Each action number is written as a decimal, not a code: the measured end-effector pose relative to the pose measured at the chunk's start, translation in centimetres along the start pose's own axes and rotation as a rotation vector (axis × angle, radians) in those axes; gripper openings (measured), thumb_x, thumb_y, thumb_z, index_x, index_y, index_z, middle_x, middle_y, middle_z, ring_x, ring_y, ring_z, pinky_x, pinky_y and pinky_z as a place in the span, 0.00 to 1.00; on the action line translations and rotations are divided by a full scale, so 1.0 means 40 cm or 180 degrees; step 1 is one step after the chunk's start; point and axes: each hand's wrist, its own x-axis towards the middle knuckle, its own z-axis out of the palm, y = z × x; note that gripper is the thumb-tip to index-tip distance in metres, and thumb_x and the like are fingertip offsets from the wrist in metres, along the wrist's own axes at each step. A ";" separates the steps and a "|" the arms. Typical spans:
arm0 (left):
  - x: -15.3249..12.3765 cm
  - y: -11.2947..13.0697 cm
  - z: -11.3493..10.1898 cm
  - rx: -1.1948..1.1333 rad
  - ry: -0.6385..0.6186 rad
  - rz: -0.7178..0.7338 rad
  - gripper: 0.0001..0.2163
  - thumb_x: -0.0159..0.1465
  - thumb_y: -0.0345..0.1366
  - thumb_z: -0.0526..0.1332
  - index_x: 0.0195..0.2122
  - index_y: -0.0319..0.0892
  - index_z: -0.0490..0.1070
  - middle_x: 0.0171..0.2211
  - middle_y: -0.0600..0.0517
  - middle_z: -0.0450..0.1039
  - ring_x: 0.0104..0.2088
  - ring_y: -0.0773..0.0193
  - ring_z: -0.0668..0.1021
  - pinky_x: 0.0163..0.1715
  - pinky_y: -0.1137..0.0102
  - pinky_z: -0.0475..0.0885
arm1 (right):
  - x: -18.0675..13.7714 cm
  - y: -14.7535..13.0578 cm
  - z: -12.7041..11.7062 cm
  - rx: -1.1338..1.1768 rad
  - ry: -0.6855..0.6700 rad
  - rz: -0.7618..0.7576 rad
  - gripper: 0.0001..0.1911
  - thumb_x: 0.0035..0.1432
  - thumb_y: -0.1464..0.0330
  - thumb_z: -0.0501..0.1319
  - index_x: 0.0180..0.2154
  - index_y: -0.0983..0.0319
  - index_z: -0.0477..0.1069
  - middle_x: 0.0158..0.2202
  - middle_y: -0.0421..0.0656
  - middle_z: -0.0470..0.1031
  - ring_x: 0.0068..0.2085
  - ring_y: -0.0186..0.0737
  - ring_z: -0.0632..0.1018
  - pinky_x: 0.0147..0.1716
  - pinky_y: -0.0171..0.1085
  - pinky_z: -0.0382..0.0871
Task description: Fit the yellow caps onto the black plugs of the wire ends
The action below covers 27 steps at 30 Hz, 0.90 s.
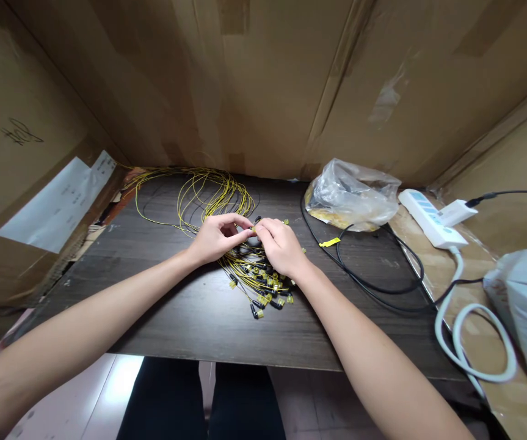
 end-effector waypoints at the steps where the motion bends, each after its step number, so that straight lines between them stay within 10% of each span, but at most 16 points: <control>1: 0.001 0.000 0.000 0.0012 0.0005 0.0012 0.10 0.61 0.39 0.67 0.38 0.39 0.80 0.30 0.50 0.80 0.22 0.71 0.73 0.22 0.76 0.67 | 0.000 0.000 -0.002 0.0024 0.0002 0.0002 0.15 0.67 0.65 0.51 0.29 0.59 0.69 0.30 0.43 0.74 0.35 0.43 0.73 0.38 0.40 0.63; 27: 0.002 0.008 -0.001 -0.0140 0.0132 -0.0044 0.09 0.61 0.40 0.67 0.38 0.39 0.79 0.33 0.50 0.81 0.29 0.67 0.79 0.30 0.74 0.73 | 0.001 -0.012 0.015 0.0283 0.0128 0.0079 0.13 0.67 0.64 0.52 0.32 0.61 0.70 0.29 0.41 0.74 0.31 0.39 0.73 0.33 0.36 0.63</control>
